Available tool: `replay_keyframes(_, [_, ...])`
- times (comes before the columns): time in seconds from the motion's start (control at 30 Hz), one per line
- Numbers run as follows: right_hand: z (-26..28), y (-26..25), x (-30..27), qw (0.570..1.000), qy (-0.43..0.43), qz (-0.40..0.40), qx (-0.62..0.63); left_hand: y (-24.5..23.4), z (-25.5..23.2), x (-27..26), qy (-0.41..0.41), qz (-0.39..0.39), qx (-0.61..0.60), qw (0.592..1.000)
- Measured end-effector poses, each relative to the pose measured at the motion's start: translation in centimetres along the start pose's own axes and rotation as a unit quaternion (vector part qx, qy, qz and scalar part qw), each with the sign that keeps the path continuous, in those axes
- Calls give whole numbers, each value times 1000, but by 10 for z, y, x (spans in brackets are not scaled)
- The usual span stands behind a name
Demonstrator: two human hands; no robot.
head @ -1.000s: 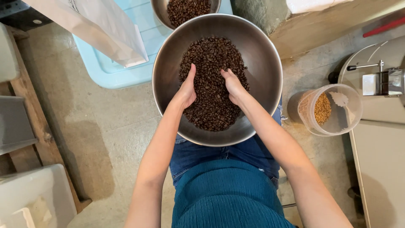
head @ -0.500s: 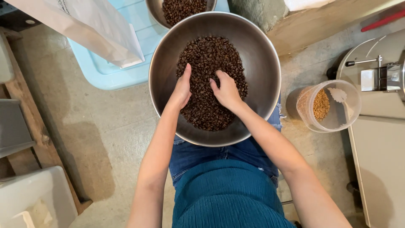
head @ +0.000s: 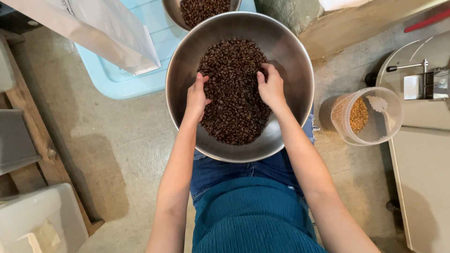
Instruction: Sorting and inspecting roasted coffee beans by hand in a large metal bowl after weighing and bagging
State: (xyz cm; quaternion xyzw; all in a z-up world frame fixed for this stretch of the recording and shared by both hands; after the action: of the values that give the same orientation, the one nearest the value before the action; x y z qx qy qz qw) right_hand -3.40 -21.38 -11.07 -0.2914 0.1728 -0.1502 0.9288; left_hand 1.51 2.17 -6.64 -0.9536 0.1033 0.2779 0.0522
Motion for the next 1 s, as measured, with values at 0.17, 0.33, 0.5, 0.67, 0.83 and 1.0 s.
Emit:
replay_keyframes(0.17, [-4, 5, -2, 999, -4, 44, -14, 2, -6, -5, -6, 4, -23, 1000])
replay_keyframes(0.33, [8, 1, -11, 998, -12, 57, -24, 0, -8, -10, -8, 10, -39, 999])
replay_keyframes(0.5, [22, -5, -17, 997, -19, 69, -4, 2, -9, -9, -10, 9, -48, 999])
replay_keyframes(0.67, [19, -4, -17, 997, -25, 73, 3, 0, 2, -2, -11, 10, -46, 999])
replay_keyframes(0.83, [22, -9, -21, 997, -35, 67, 15, -2, 12, 6, -10, 19, -45, 999])
replay_keyframes(1.0, [20, -10, -27, 993, -96, 57, -28, -3, 2, -1, 9, -7, -59, 998])
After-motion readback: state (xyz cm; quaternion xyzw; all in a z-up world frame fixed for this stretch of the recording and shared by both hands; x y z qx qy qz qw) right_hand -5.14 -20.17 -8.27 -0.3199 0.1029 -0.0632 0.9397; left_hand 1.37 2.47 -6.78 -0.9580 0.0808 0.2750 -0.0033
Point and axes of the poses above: each hand's wrist, its own x-axis towards the middle knuckle, its own y-axis out of the palm, z = x × y, the point moved 1 cm from there along x, towards the middle knuckle, and after that the axes turned 1 degree about -y, right-handed, at the moved point
